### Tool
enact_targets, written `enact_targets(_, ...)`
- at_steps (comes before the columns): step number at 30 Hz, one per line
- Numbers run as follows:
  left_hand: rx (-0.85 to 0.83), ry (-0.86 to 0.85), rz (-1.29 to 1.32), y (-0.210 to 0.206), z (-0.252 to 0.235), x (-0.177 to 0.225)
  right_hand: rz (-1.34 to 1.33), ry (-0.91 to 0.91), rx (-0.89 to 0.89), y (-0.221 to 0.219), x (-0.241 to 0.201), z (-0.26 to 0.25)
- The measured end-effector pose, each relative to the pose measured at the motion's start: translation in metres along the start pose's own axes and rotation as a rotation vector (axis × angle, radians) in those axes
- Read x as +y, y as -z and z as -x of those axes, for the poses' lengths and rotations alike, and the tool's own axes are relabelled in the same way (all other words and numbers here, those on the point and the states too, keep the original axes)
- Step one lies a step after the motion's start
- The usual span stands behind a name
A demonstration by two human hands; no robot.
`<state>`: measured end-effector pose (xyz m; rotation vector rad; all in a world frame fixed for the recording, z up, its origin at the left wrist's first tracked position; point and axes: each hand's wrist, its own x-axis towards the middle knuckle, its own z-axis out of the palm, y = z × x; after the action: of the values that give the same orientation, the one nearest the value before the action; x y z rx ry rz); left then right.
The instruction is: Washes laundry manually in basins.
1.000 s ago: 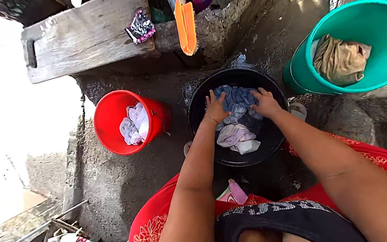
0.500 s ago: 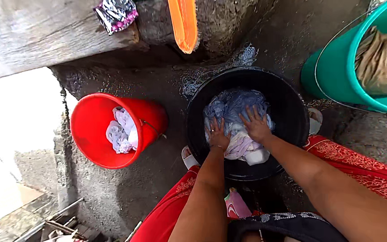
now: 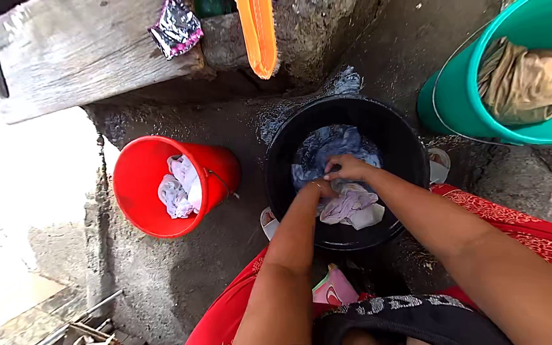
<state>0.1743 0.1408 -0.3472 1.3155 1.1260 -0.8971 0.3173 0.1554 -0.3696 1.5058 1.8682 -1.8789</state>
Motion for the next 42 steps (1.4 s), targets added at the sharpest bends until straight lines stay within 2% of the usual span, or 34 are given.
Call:
enact_targets(2,-0.016,-0.017,-0.025,0.017,0.009,-0.008,-0.076,0.061,-0.129,-0.006,-0.009,0.0)
enact_targets(4,0.145,0.132,-0.021,0.026,0.019,-0.016,0.037,0.085,-0.12,-0.02,-0.001,0.007)
enact_targets(5,0.264,0.174,0.0,0.031,0.024,-0.017,0.146,0.101,0.015,-0.026,0.007,0.015)
enact_targets(6,0.412,0.153,0.032,0.034,0.023,-0.019,0.186,0.091,0.223,-0.03,0.02,0.021)
enact_targets(8,0.711,-0.031,0.131,0.038,0.008,-0.018,0.11,-0.058,0.629,-0.026,0.043,0.024)
enact_targets(9,0.814,-0.139,0.144,0.039,-0.004,-0.015,0.051,-0.201,0.718,-0.018,0.049,0.024)
enact_targets(10,0.867,-0.23,0.135,0.04,-0.016,-0.009,0.016,-0.333,0.731,-0.011,0.053,0.024)
enact_targets(11,0.879,-0.302,0.111,0.038,-0.029,-0.004,0.026,-0.387,0.668,-0.008,0.055,0.024)
enact_targets(12,0.862,-0.355,0.071,0.037,-0.041,0.001,0.092,-0.346,0.54,-0.011,0.054,0.024)
enact_targets(15,0.727,-0.414,-0.097,0.017,-0.065,0.003,0.335,-0.024,0.055,-0.029,0.046,0.021)
enact_targets(16,0.673,-0.39,-0.12,0.007,-0.071,-0.005,0.388,0.054,-0.008,-0.029,0.048,0.018)
enact_targets(17,0.653,-0.337,-0.11,-0.001,-0.074,-0.015,0.407,0.103,0.019,-0.024,0.056,0.017)
enact_targets(19,0.708,-0.164,0.022,-0.015,-0.066,-0.041,0.357,0.084,0.246,-0.015,0.078,0.017)
enact_targets(22,0.726,0.132,0.279,-0.019,-0.049,-0.06,0.216,-0.174,0.509,-0.01,0.086,0.021)
enact_targets(24,0.665,0.223,0.369,-0.019,-0.045,-0.051,0.162,-0.289,0.536,-0.019,0.082,0.022)
enact_targets(25,0.628,0.234,0.391,-0.018,-0.044,-0.045,0.158,-0.321,0.491,-0.023,0.076,0.022)
enact_targets(27,0.53,0.165,0.398,-0.016,-0.037,-0.037,0.205,-0.325,0.336,-0.025,0.058,0.02)
enact_targets(29,0.464,-0.034,0.48,-0.011,-0.019,-0.031,0.248,-0.224,0.238,-0.015,0.052,0.019)
enact_targets(32,0.522,-0.467,0.591,0.01,0.022,-0.014,0.16,-0.057,0.356,0.002,0.057,0.021)
enact_targets(34,0.544,-0.707,0.465,0.037,0.067,0.013,0.04,0.057,0.369,0.009,0.052,0.027)
enact_targets(36,0.58,-0.855,0.345,0.052,0.112,0.033,-0.085,0.167,0.344,0.013,0.042,0.034)
enact_targets(38,0.681,-0.838,0.261,0.059,0.145,0.031,-0.146,0.174,0.265,0.029,0.038,0.036)
enact_targets(40,0.797,-0.648,0.191,0.063,0.157,0.011,-0.131,0.122,0.185,0.053,0.04,0.043)
enact_targets(42,0.854,-0.408,0.175,0.069,0.149,-0.007,-0.099,0.086,0.157,0.083,0.04,0.058)
